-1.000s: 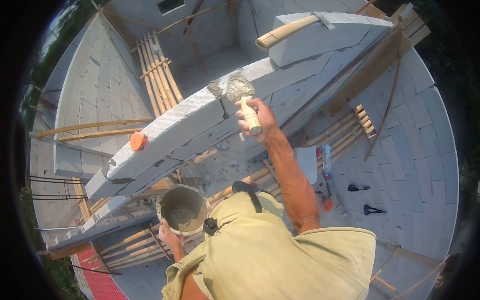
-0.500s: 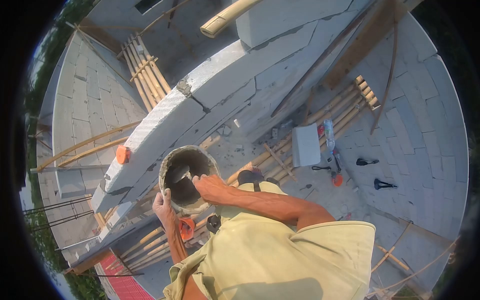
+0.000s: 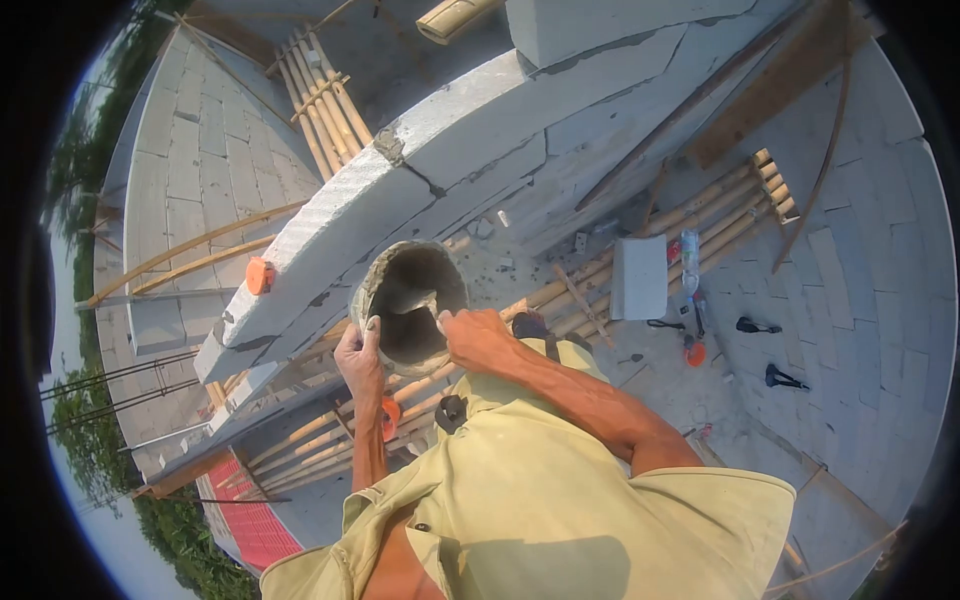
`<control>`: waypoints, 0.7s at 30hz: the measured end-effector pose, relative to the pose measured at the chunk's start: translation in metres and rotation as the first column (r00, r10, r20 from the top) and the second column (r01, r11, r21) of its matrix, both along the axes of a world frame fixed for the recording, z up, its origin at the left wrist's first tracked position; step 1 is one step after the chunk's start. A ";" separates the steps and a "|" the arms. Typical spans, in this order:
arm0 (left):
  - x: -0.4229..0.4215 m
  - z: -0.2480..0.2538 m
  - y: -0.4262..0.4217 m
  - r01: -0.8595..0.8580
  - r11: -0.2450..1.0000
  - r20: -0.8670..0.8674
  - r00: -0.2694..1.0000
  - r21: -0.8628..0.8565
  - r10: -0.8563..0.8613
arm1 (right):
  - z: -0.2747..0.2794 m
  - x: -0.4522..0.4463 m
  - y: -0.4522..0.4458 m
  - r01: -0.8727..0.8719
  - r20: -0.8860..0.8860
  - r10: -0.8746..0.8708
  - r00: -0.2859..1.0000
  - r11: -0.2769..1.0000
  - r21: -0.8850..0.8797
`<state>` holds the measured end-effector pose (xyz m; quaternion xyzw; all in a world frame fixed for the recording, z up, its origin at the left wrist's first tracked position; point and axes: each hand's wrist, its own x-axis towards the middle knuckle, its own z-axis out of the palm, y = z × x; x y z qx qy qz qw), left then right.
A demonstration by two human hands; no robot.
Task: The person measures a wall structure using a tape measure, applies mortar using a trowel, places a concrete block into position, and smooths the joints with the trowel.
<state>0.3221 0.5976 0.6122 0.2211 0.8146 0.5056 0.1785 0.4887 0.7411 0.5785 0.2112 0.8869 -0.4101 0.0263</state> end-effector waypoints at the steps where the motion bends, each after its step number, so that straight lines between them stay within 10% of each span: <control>1: 0.000 -0.001 0.001 0.080 0.996 -0.037 0.996 -0.028 -0.081 | 0.000 0.000 -0.005 0.185 -0.193 -0.168 0.967 0.980 0.072; 9: -0.004 -0.004 0.017 0.176 0.981 -0.177 0.966 -0.087 -0.189 | 0.017 0.009 0.005 -0.182 0.210 0.177 0.962 0.983 0.005; 14: -0.003 0.003 0.024 0.256 0.953 -0.090 0.958 -0.160 -0.273 | 0.019 0.023 0.031 0.109 0.098 -0.167 0.981 0.894 0.435; 21: 0.011 0.026 0.041 0.613 0.790 -0.163 0.778 -0.018 -0.607 | -0.018 0.047 0.008 -0.042 0.152 -0.015 0.988 0.930 0.366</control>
